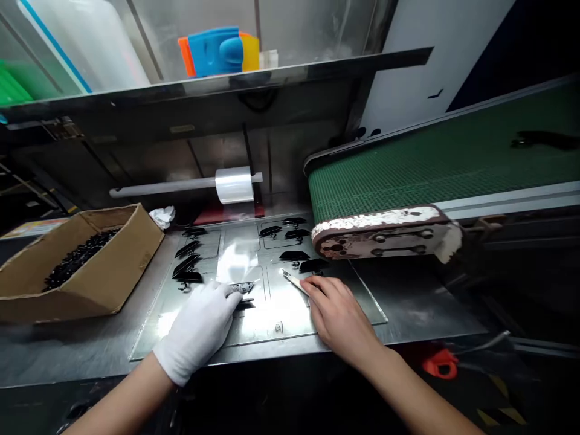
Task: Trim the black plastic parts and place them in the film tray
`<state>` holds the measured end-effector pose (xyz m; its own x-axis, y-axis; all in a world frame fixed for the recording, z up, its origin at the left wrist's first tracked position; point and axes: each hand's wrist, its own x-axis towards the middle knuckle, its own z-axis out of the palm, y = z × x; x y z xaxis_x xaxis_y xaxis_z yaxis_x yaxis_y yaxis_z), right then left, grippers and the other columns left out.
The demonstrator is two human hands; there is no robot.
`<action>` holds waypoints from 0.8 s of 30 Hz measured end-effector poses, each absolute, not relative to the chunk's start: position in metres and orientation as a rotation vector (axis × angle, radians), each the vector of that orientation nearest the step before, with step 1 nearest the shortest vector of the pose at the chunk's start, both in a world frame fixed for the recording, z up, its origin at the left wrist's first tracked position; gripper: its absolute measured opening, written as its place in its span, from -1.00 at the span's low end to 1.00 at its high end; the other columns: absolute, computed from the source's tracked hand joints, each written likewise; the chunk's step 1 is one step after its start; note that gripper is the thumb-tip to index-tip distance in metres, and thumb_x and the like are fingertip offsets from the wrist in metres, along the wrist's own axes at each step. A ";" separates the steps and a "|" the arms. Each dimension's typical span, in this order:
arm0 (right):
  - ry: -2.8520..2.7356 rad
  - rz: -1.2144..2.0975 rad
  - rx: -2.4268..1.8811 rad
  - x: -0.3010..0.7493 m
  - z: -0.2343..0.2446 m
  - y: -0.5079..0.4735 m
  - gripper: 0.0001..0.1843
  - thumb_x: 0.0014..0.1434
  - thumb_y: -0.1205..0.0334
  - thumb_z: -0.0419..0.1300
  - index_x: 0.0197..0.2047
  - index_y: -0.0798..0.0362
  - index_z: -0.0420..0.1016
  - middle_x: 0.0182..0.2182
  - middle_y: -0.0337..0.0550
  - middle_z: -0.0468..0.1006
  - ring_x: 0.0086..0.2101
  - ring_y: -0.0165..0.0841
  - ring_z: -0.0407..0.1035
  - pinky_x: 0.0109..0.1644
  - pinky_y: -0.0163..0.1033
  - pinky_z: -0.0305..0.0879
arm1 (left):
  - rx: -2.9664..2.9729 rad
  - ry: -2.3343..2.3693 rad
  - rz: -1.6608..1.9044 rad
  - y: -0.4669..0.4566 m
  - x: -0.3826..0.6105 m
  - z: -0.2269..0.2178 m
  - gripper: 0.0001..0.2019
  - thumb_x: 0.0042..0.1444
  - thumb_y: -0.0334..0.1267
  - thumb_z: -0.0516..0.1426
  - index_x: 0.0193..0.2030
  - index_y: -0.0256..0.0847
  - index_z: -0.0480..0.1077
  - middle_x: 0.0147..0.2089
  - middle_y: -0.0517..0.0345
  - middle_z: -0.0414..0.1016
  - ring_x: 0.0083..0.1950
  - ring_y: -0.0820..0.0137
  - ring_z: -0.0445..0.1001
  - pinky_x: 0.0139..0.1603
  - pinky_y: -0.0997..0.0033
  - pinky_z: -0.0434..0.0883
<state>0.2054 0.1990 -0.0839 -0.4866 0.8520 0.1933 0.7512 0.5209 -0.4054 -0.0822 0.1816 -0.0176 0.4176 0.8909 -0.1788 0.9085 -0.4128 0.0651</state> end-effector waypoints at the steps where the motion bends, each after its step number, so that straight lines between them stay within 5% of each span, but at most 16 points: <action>1: -2.375 0.383 -1.321 0.206 -0.084 0.198 -0.56 0.33 0.49 0.02 0.23 0.18 0.43 0.08 0.15 0.49 0.03 -0.06 0.33 0.11 0.12 0.39 | 2.519 1.616 -0.169 0.178 -0.082 -0.018 -0.73 0.28 -0.51 -0.02 -0.15 -0.16 0.48 -0.19 0.00 0.53 -0.17 0.13 0.43 -0.15 0.10 0.33; 12: -2.108 0.476 -1.257 0.206 -0.062 0.179 -0.67 0.40 0.34 0.04 0.18 0.05 0.41 0.04 0.10 0.47 0.06 -0.05 0.35 0.13 0.14 0.34 | 2.457 1.750 0.132 0.127 -0.087 -0.012 -0.71 0.23 -0.55 0.02 -0.22 -0.12 0.50 -0.23 0.06 0.51 -0.21 0.25 0.46 -0.20 0.20 0.40; 15: -1.856 1.012 -1.202 0.179 -0.050 0.139 -0.75 0.43 0.19 0.07 0.11 -0.06 0.44 -0.01 0.00 0.51 0.01 -0.14 0.43 0.09 0.01 0.39 | 2.369 1.886 0.560 0.090 -0.089 -0.015 -0.65 0.23 -0.56 0.09 -0.05 -0.03 0.53 0.13 -0.02 0.45 0.14 0.11 0.44 0.12 0.01 0.43; 19: -1.236 2.147 -1.146 0.114 -0.052 0.082 -0.54 0.31 -0.22 0.18 -0.01 0.00 0.47 -0.29 -0.16 0.52 -0.37 -0.34 0.44 -0.40 -0.29 0.35 | 2.007 2.131 0.984 0.032 -0.078 -0.035 -0.53 0.17 -0.52 0.23 0.08 0.18 0.49 0.24 0.03 0.26 0.26 0.06 0.35 0.20 -0.10 0.44; 24: -1.074 2.365 -1.280 0.064 -0.077 0.049 -0.46 0.18 -0.31 0.28 -0.17 0.04 0.47 -0.48 -0.31 0.35 -0.46 -0.43 0.28 -0.45 -0.37 0.22 | 1.233 2.348 1.072 -0.025 -0.081 -0.058 -0.54 0.21 -0.43 0.20 0.18 0.15 0.44 0.23 0.04 0.33 0.21 0.13 0.42 0.16 0.05 0.47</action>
<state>0.0642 0.0485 -0.0772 -0.5852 0.5215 -0.6209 0.1242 -0.6991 -0.7042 -0.0815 -0.0248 -0.0576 -0.5962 0.7979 0.0890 0.5900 0.3603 0.7225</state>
